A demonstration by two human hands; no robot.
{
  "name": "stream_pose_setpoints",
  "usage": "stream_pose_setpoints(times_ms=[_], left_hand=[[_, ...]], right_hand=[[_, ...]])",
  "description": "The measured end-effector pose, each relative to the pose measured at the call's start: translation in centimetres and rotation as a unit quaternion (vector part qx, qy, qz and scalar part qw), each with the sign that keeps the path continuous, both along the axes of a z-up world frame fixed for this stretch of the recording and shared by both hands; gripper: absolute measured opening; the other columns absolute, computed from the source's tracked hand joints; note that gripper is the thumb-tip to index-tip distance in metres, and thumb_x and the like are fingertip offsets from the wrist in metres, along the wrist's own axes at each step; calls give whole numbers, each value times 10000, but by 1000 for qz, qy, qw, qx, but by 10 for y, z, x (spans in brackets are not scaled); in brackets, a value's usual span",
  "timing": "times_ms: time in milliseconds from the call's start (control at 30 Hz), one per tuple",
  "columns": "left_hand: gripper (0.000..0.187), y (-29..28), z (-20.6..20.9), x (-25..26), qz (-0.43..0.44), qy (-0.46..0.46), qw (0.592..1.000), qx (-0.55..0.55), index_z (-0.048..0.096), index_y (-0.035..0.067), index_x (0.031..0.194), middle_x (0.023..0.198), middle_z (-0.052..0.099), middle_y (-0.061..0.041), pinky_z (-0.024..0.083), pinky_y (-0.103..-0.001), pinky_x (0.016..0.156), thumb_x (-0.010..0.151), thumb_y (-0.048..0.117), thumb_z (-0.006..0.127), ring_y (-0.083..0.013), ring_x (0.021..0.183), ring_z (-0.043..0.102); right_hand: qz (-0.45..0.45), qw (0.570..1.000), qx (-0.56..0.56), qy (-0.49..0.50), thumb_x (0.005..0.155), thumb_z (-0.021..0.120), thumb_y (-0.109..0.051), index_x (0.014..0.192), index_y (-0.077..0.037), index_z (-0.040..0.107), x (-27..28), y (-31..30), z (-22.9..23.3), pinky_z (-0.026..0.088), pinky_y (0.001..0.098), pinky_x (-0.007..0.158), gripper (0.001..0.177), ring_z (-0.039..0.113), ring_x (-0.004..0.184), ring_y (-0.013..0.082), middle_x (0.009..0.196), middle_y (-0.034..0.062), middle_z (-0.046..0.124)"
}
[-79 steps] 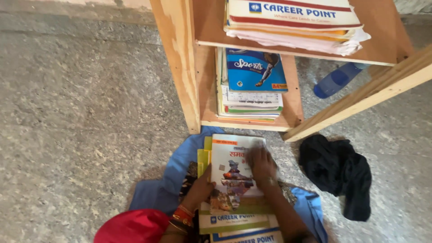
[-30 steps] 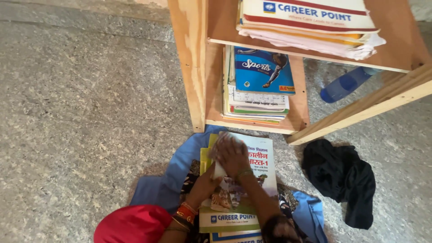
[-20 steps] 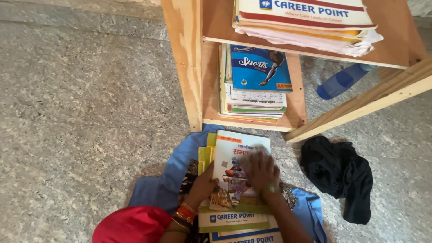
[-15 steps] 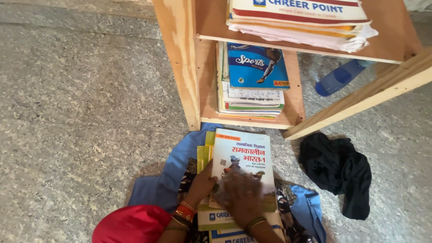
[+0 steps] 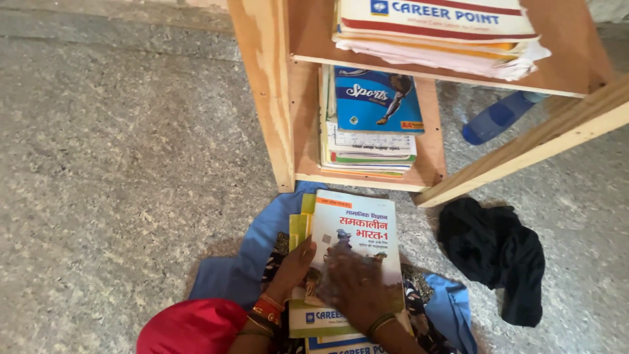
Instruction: The person sits on the floor and wipes a wooden shelf with a cloth. Then the person wipes the covers of several books one by one and places them on the shelf.
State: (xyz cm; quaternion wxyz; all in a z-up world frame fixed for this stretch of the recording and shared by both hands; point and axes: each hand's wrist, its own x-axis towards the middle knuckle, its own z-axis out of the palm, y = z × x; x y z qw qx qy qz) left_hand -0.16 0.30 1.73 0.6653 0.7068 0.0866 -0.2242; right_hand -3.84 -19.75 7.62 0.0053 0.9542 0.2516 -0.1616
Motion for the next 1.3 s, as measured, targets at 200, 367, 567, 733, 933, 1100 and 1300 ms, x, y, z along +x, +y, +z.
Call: stream_pose_setpoints(times_ms=[200, 367, 567, 733, 933, 1100, 1300], left_hand=[[623, 0, -5, 3, -1, -46, 999, 9, 434, 126, 1564, 1420, 613, -124, 488, -333, 1028, 1084, 520, 375, -193, 1259, 595], [703, -2, 1, 1, 1, 4, 1000, -4, 399, 137, 1550, 1225, 716, -132, 602, -331, 800, 887, 143, 634, -186, 913, 706], [707, -2, -8, 0, 0, -23, 999, -33, 391, 124, 1557, 1221, 716, -126, 590, -304, 785, 895, 34, 621, -162, 894, 700], [715, -2, 1, 2, 0, 15, 999, -45, 387, 146, 1575, 1212, 708, -150, 591, -329, 785, 902, 27, 600, -191, 878, 696], [674, 7, 3, 1, -48, -46, 994, -92, 334, 132, 1592, 1385, 642, -96, 562, -333, 962, 956, 121, 558, -182, 1127, 669], [608, 14, 15, -8, -22, -40, 976, -212, 368, 63, 1586, 1533, 553, -81, 470, -322, 1105, 1017, 182, 544, -181, 1340, 576], [670, -2, 23, -3, -3, -8, 987, -160, 391, 77, 1569, 1449, 591, -149, 544, -393, 1041, 1006, 408, 535, -263, 1303, 609]], right_hand=[[72, 985, 87, -132, 1004, 465, -432, 1593, -157, 307, 89, 29, -64, 217, 671, 1104, 669, 230, 1509, 363, 1677, 128, 236], [-70, 998, 4, 7, 1070, 357, -471, 1567, -257, 296, 169, 20, -51, 162, 691, 1187, 544, 172, 1533, 296, 1695, 88, 132], [-278, 953, -61, 108, 1023, 309, -570, 1656, -199, 25, 118, -43, -19, 203, 669, 1187, 787, 26, 1534, 474, 1724, 134, -80], [-223, 962, -127, 99, 987, 392, -617, 1623, -109, -18, 19, -43, -23, 105, 563, 1246, 912, 24, 1531, 428, 1695, 205, -11], [-136, 983, 111, 61, 849, 709, -620, 1586, 29, 126, -25, 54, -5, 116, 558, 1215, 1142, 141, 1534, 438, 1654, 288, 113], [-95, 982, 133, -98, 689, 794, -217, 1511, 52, 358, -27, 62, -15, 487, 498, 965, 969, 545, 1300, 387, 1555, 283, 396], [-196, 855, 469, -106, 855, 670, 22, 1295, -81, 693, -10, -7, 40, 646, 316, 647, 452, 792, 780, 191, 1070, 97, 796]])
